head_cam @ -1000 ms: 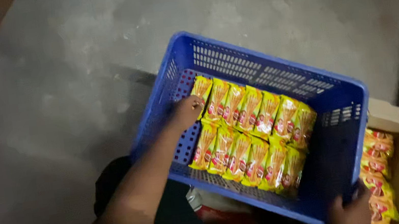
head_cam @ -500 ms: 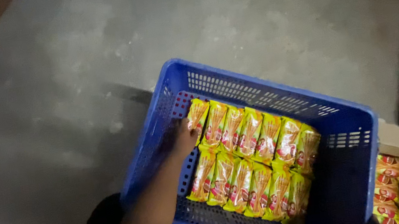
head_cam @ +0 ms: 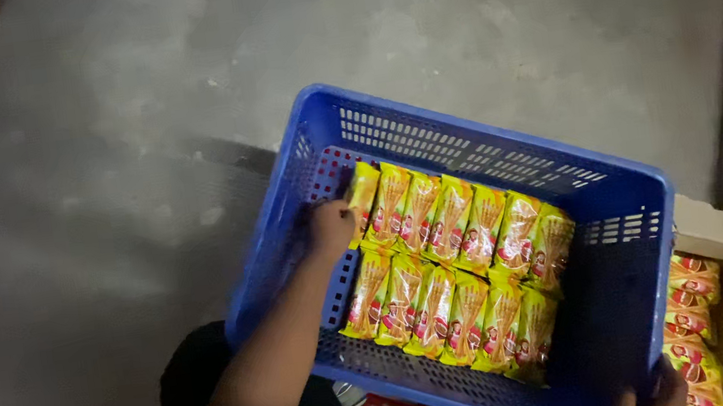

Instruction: The person transfers yellow snack packets from a cardboard box into a blue plastic basket. They pick up packets one by one and place them neatly in rows inside the basket.

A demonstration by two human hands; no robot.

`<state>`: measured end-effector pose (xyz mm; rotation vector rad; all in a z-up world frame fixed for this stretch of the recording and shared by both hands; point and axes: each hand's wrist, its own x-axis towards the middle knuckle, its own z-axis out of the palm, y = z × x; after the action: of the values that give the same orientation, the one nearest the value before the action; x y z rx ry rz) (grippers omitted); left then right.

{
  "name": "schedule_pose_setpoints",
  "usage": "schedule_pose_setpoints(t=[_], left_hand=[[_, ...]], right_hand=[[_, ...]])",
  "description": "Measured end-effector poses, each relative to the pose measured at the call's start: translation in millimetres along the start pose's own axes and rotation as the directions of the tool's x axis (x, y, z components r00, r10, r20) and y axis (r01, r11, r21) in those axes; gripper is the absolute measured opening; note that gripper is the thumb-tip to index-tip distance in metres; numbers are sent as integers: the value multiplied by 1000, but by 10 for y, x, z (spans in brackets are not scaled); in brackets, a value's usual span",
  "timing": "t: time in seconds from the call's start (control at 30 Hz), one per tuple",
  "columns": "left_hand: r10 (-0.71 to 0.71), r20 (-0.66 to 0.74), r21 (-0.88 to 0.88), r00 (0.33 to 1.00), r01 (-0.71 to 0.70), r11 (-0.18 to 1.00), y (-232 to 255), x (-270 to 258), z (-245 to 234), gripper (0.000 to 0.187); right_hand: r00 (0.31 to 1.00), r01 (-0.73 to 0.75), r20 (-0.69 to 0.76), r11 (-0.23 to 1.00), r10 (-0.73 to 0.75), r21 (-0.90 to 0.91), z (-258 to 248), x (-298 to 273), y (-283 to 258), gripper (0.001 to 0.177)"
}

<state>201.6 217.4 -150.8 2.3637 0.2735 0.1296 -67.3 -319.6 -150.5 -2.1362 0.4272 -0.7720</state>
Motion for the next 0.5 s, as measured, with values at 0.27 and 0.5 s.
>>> schedule_pose_setpoints(t=[0.27, 0.5], left_hand=[[-82, 184, 42, 980, 75, 996, 646, -376, -590, 12], [-272, 239, 168, 932, 236, 957, 338, -383, -83, 42]], right_hand=[[936, -220, 179, 899, 304, -379, -127, 263, -1233, 75], [933, -255, 161, 908, 321, -333, -102, 290, -1719, 70]])
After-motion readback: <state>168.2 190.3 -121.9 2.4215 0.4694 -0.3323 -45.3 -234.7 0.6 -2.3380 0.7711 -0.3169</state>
